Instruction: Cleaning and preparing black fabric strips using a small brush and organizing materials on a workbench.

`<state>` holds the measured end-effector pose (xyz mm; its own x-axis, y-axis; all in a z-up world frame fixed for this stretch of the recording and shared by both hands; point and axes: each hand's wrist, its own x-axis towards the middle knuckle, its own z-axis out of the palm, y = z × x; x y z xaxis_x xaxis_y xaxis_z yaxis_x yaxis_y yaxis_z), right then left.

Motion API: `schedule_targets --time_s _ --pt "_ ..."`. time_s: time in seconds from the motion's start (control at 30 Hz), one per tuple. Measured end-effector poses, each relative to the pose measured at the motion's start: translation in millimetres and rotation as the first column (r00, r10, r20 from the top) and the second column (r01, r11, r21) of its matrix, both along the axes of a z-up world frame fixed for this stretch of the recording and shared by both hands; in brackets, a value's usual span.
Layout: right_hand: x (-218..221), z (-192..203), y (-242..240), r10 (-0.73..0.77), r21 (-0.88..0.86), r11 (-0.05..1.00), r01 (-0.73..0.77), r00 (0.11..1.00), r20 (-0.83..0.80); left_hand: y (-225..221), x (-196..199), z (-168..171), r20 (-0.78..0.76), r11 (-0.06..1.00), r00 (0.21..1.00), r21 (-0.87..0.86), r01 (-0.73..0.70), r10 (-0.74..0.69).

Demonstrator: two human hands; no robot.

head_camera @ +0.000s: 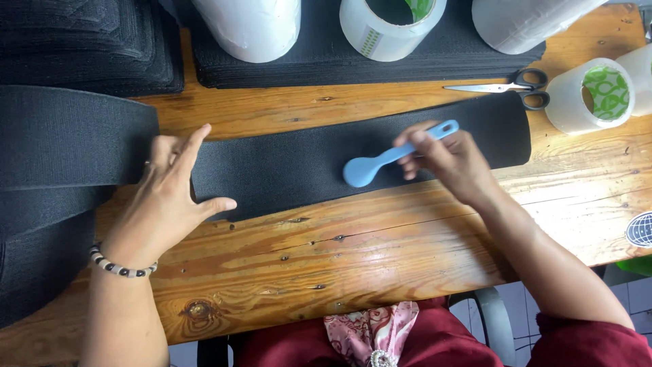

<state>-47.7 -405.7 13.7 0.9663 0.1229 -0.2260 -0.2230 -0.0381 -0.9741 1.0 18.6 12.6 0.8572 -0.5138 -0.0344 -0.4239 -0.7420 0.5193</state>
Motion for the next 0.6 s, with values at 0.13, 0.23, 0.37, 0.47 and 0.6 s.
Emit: schedule_targets --time_s 0.13,0.23,0.37,0.47,0.6 --pt "5 -10 20 0.058 0.099 0.994 -0.056 0.998 -0.017 -2 3 -3 -0.052 0.993 0.999 -0.121 -0.014 0.008" --pt "5 -4 10 0.074 0.094 0.993 -0.073 0.997 -0.003 1 5 -3 -0.201 0.956 0.934 0.035 -0.293 0.294" --pt "9 -3 -17 -0.108 -0.054 0.992 0.11 0.993 0.043 4 6 -8 -0.211 0.958 0.943 -0.068 -0.278 0.259" --pt "12 -7 -10 -0.185 -0.013 0.982 0.186 0.981 0.051 0 7 -6 -0.287 0.934 0.919 -0.152 -0.323 0.271" --pt "13 -7 27 -0.03 0.023 0.999 0.03 1.0 0.004 5 10 -10 -0.234 0.947 0.923 -0.026 -0.319 0.304"
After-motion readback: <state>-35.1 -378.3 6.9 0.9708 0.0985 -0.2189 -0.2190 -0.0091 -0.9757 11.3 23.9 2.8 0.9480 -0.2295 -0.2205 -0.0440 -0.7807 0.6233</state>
